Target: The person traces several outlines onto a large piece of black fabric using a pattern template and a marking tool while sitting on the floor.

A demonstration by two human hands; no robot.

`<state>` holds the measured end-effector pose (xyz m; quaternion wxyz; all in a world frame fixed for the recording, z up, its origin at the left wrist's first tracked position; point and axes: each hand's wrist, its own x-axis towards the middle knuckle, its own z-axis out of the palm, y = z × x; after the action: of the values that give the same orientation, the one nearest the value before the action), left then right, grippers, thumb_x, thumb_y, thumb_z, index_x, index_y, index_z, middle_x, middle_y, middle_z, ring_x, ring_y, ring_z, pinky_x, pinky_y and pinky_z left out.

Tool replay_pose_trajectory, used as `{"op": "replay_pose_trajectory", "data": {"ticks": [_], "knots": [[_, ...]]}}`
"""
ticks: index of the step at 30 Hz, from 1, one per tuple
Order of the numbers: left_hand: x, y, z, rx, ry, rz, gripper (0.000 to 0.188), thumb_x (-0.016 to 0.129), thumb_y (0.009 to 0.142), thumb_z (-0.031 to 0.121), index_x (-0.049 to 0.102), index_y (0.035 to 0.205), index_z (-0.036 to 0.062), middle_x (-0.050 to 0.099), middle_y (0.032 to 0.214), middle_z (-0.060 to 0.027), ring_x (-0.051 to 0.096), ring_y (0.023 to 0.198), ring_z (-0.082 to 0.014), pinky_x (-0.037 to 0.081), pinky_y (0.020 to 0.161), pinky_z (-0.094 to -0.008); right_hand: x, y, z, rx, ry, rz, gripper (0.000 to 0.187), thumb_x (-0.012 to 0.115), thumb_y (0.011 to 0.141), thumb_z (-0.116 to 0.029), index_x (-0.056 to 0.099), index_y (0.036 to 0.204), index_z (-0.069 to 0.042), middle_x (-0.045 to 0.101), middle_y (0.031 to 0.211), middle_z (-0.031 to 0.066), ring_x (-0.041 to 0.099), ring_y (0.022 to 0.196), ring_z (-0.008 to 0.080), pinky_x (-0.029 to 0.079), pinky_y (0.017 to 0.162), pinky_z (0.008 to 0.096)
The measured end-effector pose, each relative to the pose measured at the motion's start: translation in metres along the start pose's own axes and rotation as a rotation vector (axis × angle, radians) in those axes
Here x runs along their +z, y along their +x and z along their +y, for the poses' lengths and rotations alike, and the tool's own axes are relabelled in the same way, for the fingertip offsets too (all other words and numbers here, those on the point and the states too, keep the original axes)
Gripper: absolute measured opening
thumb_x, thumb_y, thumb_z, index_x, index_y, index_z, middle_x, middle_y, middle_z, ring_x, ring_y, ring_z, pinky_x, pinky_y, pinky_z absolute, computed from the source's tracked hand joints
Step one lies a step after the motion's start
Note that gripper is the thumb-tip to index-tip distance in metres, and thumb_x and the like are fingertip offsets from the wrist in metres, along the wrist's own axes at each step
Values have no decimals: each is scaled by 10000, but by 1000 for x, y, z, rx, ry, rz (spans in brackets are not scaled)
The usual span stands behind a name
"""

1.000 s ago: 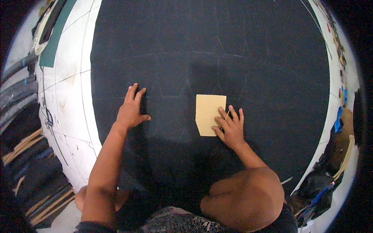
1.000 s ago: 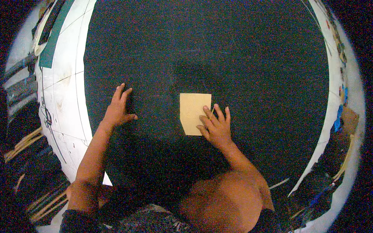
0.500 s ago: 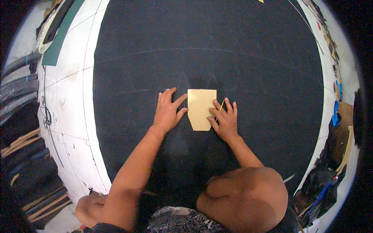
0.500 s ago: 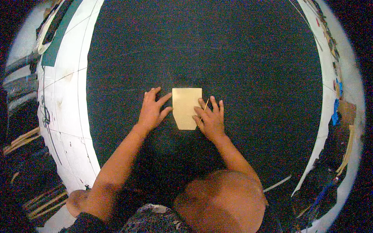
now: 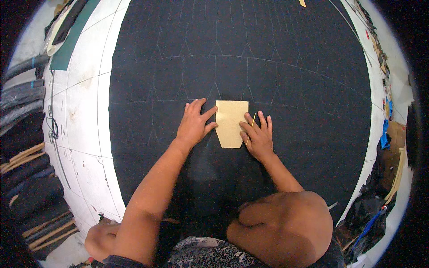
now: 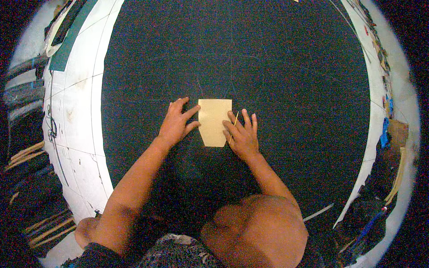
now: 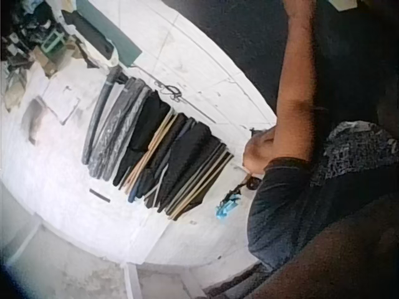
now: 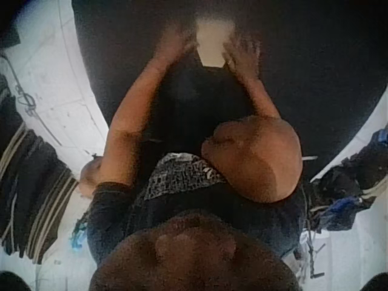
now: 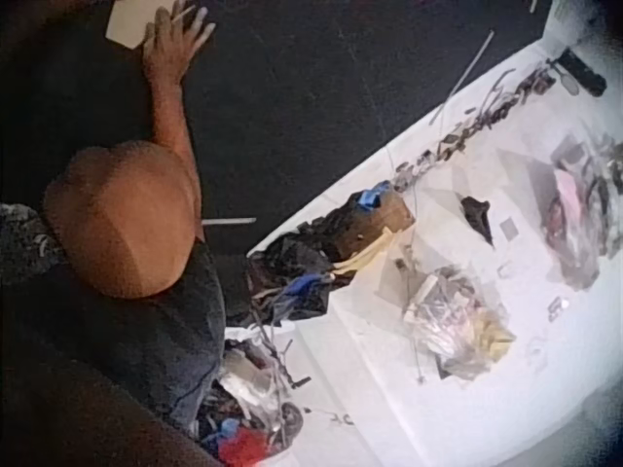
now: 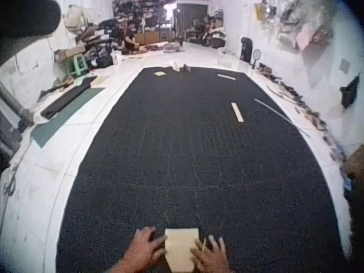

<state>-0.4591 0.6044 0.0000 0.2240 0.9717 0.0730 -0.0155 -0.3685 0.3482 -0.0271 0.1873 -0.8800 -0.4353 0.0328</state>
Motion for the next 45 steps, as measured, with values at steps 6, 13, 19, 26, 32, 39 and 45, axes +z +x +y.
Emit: {"op": "replay_pose_trajectory", "data": {"ticks": [6,13,19,26,32,39,45], "knots": [[-2,1,-1,4,-25,5,548,776,821,341,631,1329,195,459,1452,-195,405,1376,-402,307,1162,-578,1,0,1,-1,-3,-7,322,664,924,-350,683,1214,-212,491,1512,10,319,1446,399,191,1167,643],[-4,0,0,-2,-32,-2,548,776,824,326,631,1332,183,459,1451,-198,407,1373,-405,306,1165,-575,-2,1,1,-9,7,-24,346,656,927,-376,674,1236,-220,488,1513,10,319,1446,401,191,1168,641],[-5,0,0,1,-43,1,548,778,822,319,632,1332,181,462,1447,-195,408,1369,-402,303,1168,-573,-3,1,0,5,1,-25,346,654,928,-385,680,1229,-216,502,1501,9,319,1447,400,190,1172,634],[-8,3,4,-40,-39,-31,534,783,819,308,643,1316,174,471,1433,-191,406,1370,-391,302,1171,-564,0,0,0,13,23,3,340,683,910,-364,682,1211,-206,510,1493,11,328,1446,393,200,1175,622],[-7,3,1,-31,-78,-4,549,794,804,294,642,1317,171,476,1422,-202,422,1354,-394,309,1164,-564,0,2,-1,11,6,1,335,688,905,-361,681,1202,-205,508,1495,10,335,1440,397,214,1166,631],[-7,8,0,-48,-147,16,481,794,794,246,689,1251,140,531,1363,-209,456,1313,-388,337,1142,-539,-2,3,-2,9,19,-6,333,679,913,-365,678,1202,-199,511,1490,16,336,1435,409,214,1160,640],[-7,9,1,-54,-119,8,495,803,784,251,689,1253,144,535,1359,-205,458,1310,-377,343,1136,-526,-1,3,-1,9,19,-8,333,672,920,-366,678,1210,-201,515,1487,15,340,1432,415,212,1159,642]]}}
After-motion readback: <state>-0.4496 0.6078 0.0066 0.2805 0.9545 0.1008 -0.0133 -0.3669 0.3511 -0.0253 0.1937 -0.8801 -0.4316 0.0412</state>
